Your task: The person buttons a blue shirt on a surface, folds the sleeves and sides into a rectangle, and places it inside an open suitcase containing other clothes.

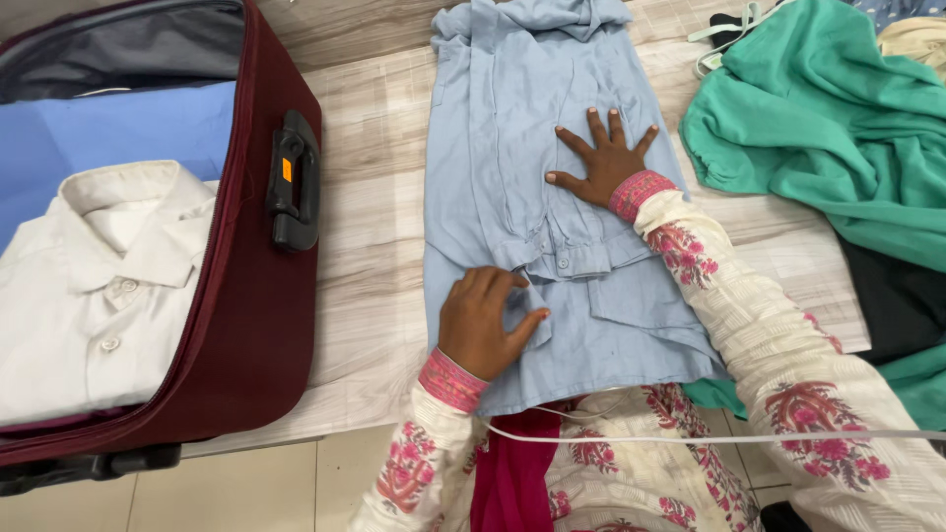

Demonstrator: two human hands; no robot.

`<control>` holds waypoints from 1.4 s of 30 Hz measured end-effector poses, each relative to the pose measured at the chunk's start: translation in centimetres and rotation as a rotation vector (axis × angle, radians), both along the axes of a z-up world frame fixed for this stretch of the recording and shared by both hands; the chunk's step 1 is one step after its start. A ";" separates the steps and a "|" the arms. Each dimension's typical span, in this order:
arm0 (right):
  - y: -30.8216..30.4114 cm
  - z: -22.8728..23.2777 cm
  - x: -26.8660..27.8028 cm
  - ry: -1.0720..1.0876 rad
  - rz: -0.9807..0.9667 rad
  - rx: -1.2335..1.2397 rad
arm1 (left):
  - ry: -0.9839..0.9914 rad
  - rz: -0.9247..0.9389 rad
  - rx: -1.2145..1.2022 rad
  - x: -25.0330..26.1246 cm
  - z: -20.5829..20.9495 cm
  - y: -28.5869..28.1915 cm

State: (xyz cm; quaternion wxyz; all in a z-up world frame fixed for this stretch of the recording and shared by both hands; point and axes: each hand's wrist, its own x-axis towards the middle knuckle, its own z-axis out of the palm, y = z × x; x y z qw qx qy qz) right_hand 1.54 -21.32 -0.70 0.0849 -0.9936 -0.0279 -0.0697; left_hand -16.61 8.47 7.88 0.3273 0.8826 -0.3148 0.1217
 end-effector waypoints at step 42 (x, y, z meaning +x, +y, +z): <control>-3.3 -4.9 -3.8 -0.128 0.226 1.538 | -0.081 0.128 0.415 -6.5 -4.4 -4.6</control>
